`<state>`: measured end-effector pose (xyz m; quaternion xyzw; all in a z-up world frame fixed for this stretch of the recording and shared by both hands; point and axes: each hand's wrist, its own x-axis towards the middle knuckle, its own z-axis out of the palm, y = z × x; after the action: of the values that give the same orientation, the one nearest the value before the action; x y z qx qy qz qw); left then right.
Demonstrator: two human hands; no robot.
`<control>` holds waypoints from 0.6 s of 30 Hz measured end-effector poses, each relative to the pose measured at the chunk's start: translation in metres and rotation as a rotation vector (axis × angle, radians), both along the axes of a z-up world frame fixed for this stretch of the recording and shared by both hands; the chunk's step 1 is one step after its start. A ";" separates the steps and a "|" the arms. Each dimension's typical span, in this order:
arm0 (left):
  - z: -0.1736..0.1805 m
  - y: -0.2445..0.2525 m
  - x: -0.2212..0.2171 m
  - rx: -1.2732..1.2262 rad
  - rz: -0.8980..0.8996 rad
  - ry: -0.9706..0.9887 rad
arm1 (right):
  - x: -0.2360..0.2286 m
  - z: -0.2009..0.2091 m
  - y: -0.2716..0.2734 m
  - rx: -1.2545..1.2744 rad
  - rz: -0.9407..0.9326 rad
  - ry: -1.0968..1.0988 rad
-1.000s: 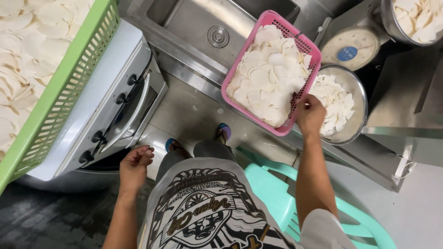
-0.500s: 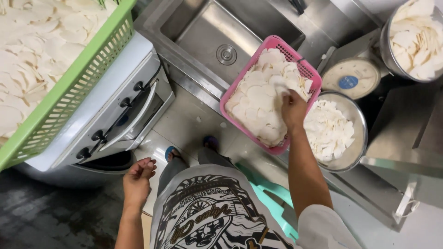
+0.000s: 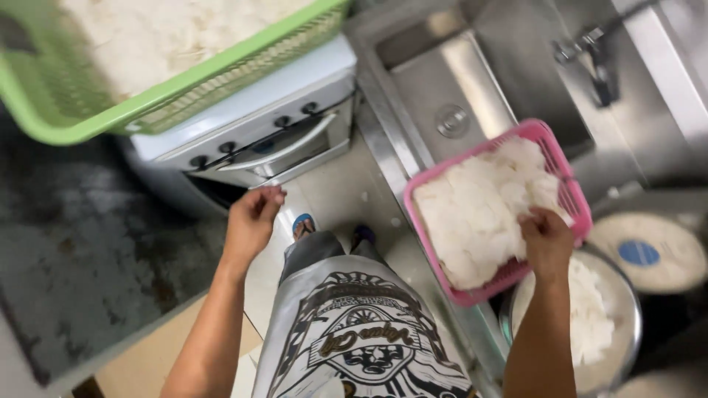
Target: Sorting thin fruit slices into a bowl on a scale and then frying them in a deep fryer.
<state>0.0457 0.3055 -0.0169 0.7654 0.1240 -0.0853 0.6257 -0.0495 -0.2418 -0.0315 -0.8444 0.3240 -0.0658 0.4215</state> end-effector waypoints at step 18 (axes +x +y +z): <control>0.098 0.096 0.148 1.163 -0.086 -0.730 | 0.152 0.104 0.209 -0.012 0.395 0.222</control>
<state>0.1936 0.4011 0.0808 0.9608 -0.0998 0.2337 0.1112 0.1029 -0.0326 0.0722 -0.8960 0.1964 0.1094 0.3830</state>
